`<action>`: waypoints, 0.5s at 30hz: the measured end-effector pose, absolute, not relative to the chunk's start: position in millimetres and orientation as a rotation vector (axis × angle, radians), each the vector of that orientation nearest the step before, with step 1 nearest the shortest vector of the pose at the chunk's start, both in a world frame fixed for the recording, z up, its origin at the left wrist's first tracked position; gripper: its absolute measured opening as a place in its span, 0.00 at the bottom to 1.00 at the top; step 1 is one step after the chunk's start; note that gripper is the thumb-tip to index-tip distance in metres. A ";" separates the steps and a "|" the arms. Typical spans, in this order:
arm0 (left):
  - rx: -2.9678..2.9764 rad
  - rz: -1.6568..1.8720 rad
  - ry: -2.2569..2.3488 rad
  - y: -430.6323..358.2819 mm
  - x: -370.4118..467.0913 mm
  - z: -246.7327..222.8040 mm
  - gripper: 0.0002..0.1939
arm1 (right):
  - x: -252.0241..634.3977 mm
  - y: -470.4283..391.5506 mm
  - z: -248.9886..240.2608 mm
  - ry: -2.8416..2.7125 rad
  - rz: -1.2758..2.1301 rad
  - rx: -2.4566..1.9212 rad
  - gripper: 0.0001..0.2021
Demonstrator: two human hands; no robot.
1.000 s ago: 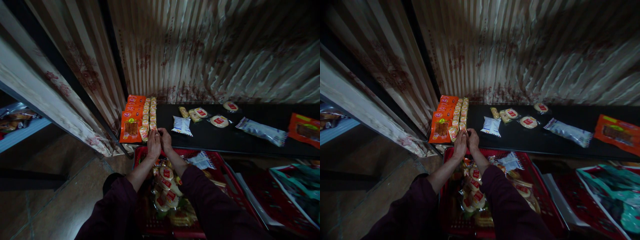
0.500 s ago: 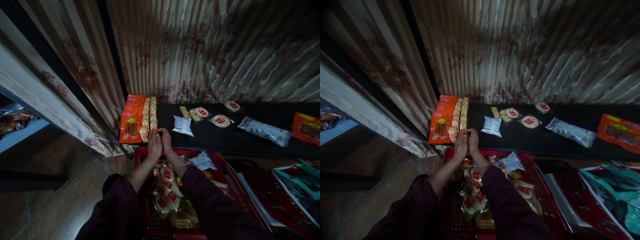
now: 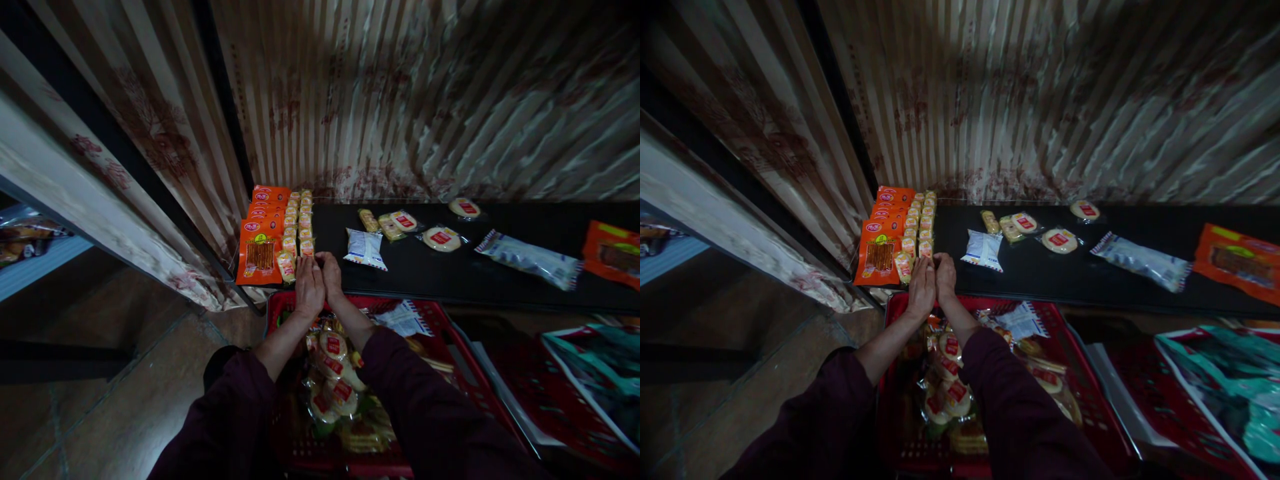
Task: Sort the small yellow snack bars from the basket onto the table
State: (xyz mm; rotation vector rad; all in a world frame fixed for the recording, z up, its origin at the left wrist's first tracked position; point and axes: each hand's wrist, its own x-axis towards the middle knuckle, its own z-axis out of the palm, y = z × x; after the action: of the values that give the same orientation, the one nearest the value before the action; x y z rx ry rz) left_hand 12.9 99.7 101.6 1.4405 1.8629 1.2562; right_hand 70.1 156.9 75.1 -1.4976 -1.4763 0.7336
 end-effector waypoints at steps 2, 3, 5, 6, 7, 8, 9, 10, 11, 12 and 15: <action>1.458 1.263 1.857 99.3 12.4 100.5 0.25 | 70.1 156.9 75.7 -1.523 0.702 -1.506 0.09; 1.463 1.262 1.855 99.1 12.1 100.1 0.25 | 70.0 156.8 76.1 -1.540 0.688 -1.513 0.09; 1.467 1.251 1.855 98.9 11.5 99.6 0.25 | 69.9 156.4 77.2 -1.561 0.666 -1.524 0.09; 1.470 1.245 1.856 99.0 11.3 99.4 0.26 | 69.9 156.2 77.7 -1.566 0.658 -1.528 0.09; 1.474 1.241 1.858 99.1 11.2 99.2 0.26 | 69.9 155.9 78.1 -1.569 0.653 -1.532 0.09; 1.476 1.240 1.859 99.2 11.0 98.9 0.26 | 70.0 155.6 78.4 -1.570 0.652 -1.535 0.09; 1.478 1.242 1.860 99.3 11.0 98.6 0.26 | 70.2 155.3 78.5 -1.568 0.654 -1.535 0.09; 1.480 1.247 1.859 99.3 10.9 98.2 0.26 | 70.4 154.9 78.4 -1.564 0.656 -1.532 0.09; 1.482 1.253 1.856 99.2 10.9 97.8 0.26 | 70.7 154.6 78.1 -1.558 0.659 -1.525 0.09; 1.484 1.260 1.854 99.0 10.8 97.4 0.26 | 71.0 154.3 77.5 -1.552 0.660 -1.514 0.09; 1.488 1.282 1.845 97.8 10.6 96.6 0.26 | 71.4 153.5 74.7 -1.520 0.653 -1.473 0.09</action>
State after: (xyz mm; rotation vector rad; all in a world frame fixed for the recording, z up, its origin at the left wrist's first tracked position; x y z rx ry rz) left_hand 10.6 97.8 96.6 1.4879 1.8450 1.2822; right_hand 71.4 153.5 74.7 -1.4734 -1.5203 0.6534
